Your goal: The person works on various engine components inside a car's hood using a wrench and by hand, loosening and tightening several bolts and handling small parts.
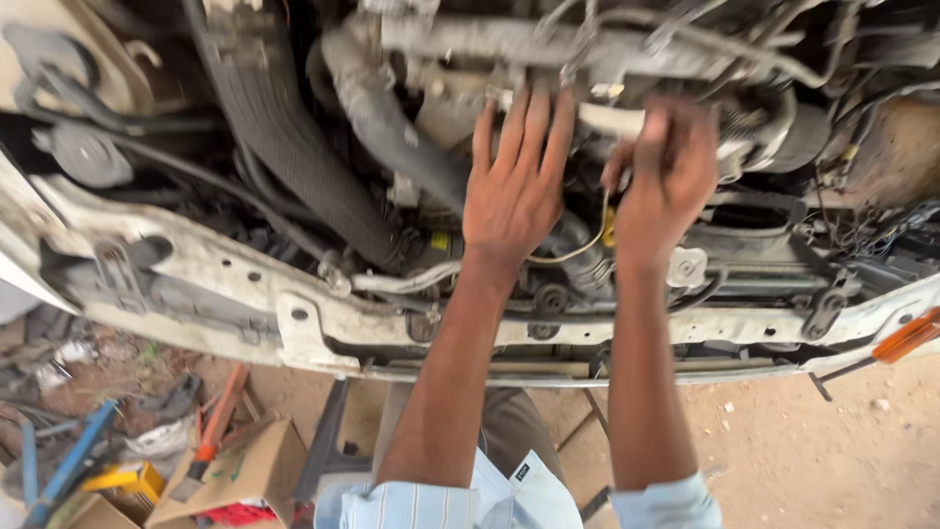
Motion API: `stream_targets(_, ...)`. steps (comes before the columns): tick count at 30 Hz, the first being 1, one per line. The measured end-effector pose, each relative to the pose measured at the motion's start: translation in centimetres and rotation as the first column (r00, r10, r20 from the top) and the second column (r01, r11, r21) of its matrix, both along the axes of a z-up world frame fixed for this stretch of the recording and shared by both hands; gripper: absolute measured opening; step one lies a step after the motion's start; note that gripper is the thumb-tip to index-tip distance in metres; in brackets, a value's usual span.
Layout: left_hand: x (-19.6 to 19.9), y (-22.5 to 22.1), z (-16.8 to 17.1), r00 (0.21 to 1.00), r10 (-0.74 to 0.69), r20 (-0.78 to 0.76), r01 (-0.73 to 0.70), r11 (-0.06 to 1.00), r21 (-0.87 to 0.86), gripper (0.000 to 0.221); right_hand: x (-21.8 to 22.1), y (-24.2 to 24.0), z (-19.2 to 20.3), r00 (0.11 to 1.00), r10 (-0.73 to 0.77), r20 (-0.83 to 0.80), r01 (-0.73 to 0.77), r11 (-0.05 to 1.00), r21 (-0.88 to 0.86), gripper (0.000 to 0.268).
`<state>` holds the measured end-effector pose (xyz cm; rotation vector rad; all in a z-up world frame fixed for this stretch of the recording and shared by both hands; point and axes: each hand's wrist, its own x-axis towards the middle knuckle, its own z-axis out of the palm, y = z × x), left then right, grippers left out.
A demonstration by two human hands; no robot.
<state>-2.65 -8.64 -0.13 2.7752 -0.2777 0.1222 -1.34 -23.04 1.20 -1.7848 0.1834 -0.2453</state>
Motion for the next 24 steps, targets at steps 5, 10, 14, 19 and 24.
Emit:
stream_targets(5, -0.6, 0.1, 0.0, 0.992, -0.091, 0.093, 0.088, 0.996, 0.035, 0.044, -3.6, -0.8, 1.0, 0.958, -0.071, -0.278, 0.201, 0.859, 0.472, 0.018)
stream_targets(10, -0.2, -0.2, -0.2, 0.996, -0.051, 0.067, 0.051, 0.999, 0.016, 0.036, -2.9, -0.5, 0.0, 0.903, 0.047, -0.426, 0.114, 0.931, 0.346, 0.018)
stream_targets(14, 0.4, -0.2, 0.0, 0.998, -0.050, 0.025, 0.050, 0.999, -0.009, 0.036, -3.0, -0.5, -0.3, 0.904, 0.064, -0.422, 0.107, 0.923, 0.371, 0.017)
stream_targets(19, 0.5, 0.0, 0.4, 0.997, -0.076, 0.031, 0.078, 0.995, -0.065, 0.035, -3.2, -0.7, 0.0, 0.884, 0.058, -0.464, 0.127, 0.925, 0.358, 0.016)
stream_targets(24, 0.8, 0.3, 0.3, 0.995, -0.090, 0.035, 0.094, 0.989, -0.115, 0.037, -2.8, -0.4, -0.2, 0.876, 0.112, -0.470, 0.069, 0.934, 0.350, 0.018)
